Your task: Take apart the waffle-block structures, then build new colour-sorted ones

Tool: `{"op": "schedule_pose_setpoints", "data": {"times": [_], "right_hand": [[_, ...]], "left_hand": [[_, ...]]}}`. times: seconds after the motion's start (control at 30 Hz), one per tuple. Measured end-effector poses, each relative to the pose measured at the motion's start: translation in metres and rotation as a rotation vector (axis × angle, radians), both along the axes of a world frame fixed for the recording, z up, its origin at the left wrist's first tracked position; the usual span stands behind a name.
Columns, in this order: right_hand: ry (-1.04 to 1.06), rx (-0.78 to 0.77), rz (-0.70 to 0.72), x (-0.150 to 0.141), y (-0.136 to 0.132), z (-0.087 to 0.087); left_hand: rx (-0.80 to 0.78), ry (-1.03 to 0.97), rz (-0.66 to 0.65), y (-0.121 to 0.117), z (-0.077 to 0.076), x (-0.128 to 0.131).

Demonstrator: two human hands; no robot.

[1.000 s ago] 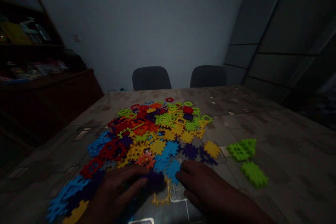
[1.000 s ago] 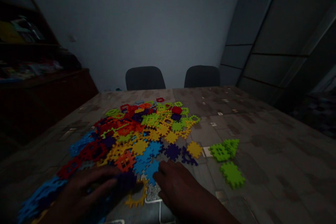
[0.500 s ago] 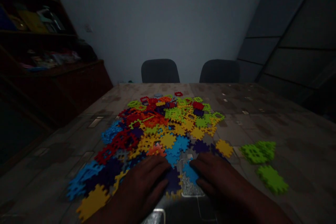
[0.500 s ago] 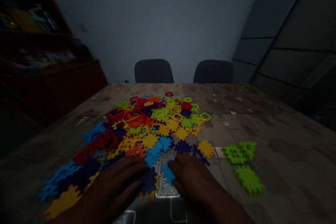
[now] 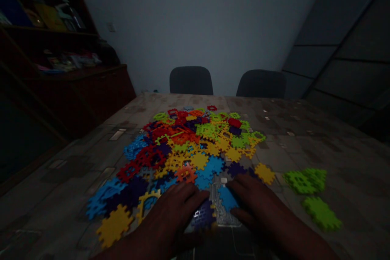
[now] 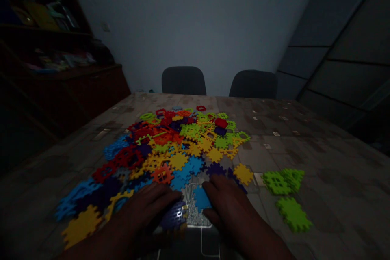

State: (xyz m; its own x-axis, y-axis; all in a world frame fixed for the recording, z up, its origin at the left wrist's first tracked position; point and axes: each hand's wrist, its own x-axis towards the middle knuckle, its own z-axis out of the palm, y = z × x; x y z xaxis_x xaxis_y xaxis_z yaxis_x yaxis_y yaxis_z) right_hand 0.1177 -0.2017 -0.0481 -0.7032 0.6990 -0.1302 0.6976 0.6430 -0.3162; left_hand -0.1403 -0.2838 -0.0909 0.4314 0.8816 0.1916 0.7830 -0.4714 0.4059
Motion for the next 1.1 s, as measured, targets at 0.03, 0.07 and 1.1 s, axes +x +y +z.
{"op": "schedule_pose_setpoints", "data": {"times": [0.03,0.07,1.1], "right_hand": [[-0.008,0.008,-0.009,-0.001,0.001,0.000],[-0.008,0.010,-0.015,-0.002,0.002,0.000],[0.130,0.083,0.008,0.003,0.005,0.001]], "left_hand": [[-0.002,0.001,0.010,0.000,0.001,0.000],[-0.008,0.003,0.019,0.001,0.002,-0.001],[0.250,-0.026,-0.064,0.003,0.011,-0.004]]}}
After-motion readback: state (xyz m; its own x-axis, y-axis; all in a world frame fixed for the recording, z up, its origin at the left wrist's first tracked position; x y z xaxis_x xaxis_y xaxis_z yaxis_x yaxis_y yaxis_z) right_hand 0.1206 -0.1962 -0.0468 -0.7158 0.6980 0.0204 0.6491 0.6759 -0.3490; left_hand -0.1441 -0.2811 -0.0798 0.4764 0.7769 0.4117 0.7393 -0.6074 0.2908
